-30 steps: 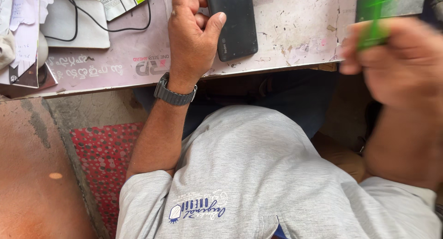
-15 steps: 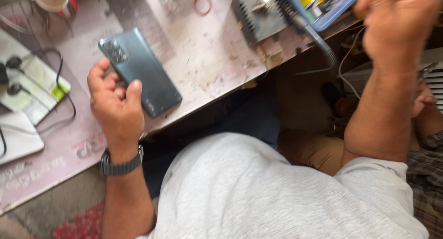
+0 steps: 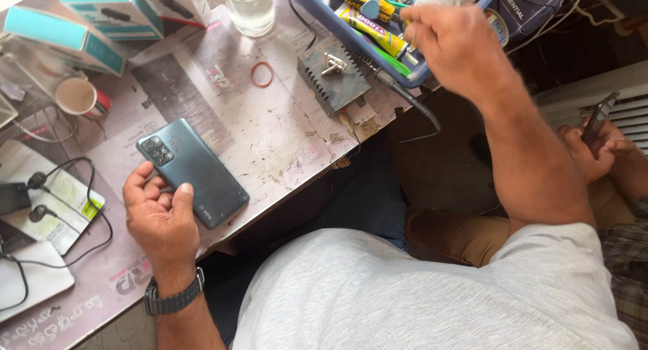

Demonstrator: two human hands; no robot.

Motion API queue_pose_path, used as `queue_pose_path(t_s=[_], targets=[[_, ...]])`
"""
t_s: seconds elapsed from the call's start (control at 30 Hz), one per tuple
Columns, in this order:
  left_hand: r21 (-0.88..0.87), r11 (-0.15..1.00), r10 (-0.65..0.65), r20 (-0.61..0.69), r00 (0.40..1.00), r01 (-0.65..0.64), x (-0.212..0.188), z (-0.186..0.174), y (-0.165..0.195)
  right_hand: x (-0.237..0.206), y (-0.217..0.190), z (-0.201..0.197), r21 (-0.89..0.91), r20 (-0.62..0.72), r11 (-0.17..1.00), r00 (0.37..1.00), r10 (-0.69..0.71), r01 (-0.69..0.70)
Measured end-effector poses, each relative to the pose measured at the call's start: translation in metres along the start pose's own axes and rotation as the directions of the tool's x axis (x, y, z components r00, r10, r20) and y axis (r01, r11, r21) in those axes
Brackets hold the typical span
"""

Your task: The person inspects a smartphone with a cracked screen, turning it over to examine the edges and back. They then use a plastic card to scrape along the phone's edges and a toothbrush to clean the camera area.

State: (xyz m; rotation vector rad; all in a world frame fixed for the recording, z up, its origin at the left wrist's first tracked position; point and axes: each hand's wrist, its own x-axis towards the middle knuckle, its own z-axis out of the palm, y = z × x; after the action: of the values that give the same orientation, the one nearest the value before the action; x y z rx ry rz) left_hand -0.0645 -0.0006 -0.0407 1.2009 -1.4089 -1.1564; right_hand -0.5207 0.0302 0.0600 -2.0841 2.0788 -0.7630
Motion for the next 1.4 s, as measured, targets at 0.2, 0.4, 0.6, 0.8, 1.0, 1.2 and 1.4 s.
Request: queue_pose_path(t_s=[0.2, 0.4, 0.6, 0.8, 1.0, 1.2, 1.4], targets=[[-0.023, 1.0, 0.016, -0.001, 1.0, -0.016, 0.0, 0.004, -0.001, 0.041, 0.022, 0.008, -0.139, 0.209, 0.985, 0.969, 0.134, -0.106], [-0.002, 1.0, -0.014, -0.029, 0.999, 0.014, 0.0, 0.009, -0.006, 0.053, 0.033, 0.031, -0.436, 0.342, 0.9, 0.921, 0.188, -0.021], [0.013, 0.999, -0.03, -0.056, 0.998, 0.031, 0.002, 0.017, -0.01, 0.06, 0.055, 0.023, -0.396, 0.376, 0.917, 0.919, 0.119, 0.043], [0.067, 0.997, -0.039, -0.085, 0.996, 0.045, 0.005, 0.03, -0.01, 0.065, 0.073, 0.008, -0.349, 0.329, 0.934, 0.943, 0.04, 0.082], [0.154, 0.986, -0.047, -0.107, 0.993, 0.063, 0.01, 0.039, -0.008, 0.061, 0.072, -0.005, -0.226, 0.162, 0.962, 0.98, -0.115, 0.15], [0.213, 0.973, -0.057, -0.128, 0.99, 0.083, 0.017, 0.047, -0.003, 0.08, 0.079, 0.003, -0.06, 0.24, 0.978, 0.954, -0.178, 0.198], [0.201, 0.976, -0.053, -0.131, 0.99, 0.078, 0.017, 0.05, -0.003, 0.105, 0.069, 0.039, -0.285, 0.387, 0.938, 0.919, -0.078, 0.199]])
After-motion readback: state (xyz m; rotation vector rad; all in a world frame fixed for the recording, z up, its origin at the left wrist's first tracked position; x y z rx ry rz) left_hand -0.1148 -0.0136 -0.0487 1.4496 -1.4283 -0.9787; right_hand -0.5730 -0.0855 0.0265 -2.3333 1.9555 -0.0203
